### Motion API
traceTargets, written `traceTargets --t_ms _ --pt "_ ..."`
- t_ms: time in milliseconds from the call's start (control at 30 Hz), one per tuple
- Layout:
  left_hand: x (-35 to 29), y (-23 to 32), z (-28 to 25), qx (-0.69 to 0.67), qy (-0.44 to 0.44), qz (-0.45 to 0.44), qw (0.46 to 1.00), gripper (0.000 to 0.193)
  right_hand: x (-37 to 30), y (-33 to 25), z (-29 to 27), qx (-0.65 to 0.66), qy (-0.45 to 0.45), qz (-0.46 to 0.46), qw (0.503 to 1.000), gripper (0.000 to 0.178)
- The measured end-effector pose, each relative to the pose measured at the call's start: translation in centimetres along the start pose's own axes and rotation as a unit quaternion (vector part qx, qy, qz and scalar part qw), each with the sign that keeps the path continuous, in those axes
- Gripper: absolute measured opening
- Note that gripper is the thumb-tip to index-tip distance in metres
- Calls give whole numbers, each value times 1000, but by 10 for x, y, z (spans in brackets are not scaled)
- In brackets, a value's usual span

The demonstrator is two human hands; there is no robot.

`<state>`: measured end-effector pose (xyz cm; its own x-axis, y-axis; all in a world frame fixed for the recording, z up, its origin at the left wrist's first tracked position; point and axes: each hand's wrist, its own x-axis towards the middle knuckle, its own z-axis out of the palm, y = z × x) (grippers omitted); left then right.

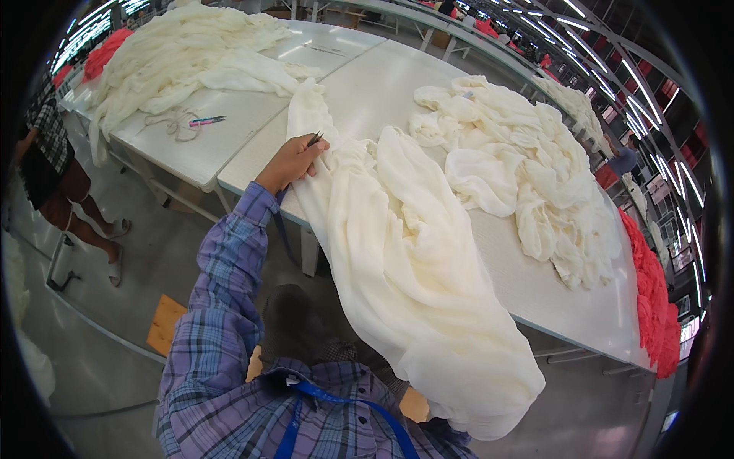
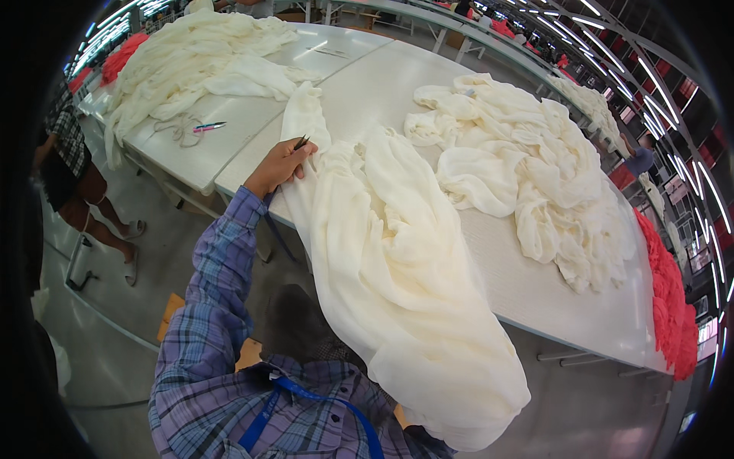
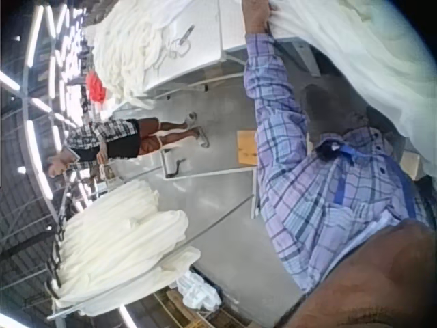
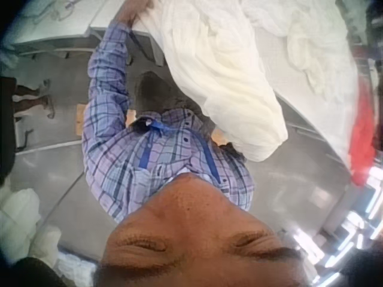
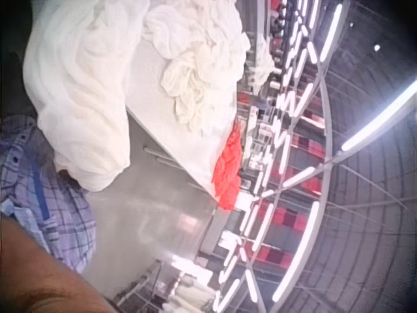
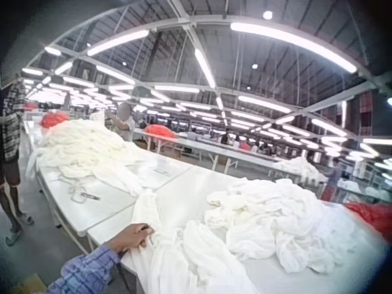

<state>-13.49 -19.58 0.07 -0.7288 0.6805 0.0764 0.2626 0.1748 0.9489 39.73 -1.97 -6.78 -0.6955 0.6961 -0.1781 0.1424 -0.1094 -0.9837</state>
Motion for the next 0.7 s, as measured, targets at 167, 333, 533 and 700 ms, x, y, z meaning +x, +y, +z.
traceTargets --t_ms 167,333,533,700 --pt "-31 19 13 -28 -14 -5 999 31 -15 -38 -36 -96 49 -29 994 58" --pt "-89 40 7 -48 -132 4 990 32 -23 -87 -66 -175 84 -60 979 60" --pt "-168 77 -8 -106 -409 8 907 30 -21 -160 -96 -254 103 -118 954 63" --pt "-181 68 -14 -214 -386 73 894 31 33 -249 -96 -317 80 -218 920 65"
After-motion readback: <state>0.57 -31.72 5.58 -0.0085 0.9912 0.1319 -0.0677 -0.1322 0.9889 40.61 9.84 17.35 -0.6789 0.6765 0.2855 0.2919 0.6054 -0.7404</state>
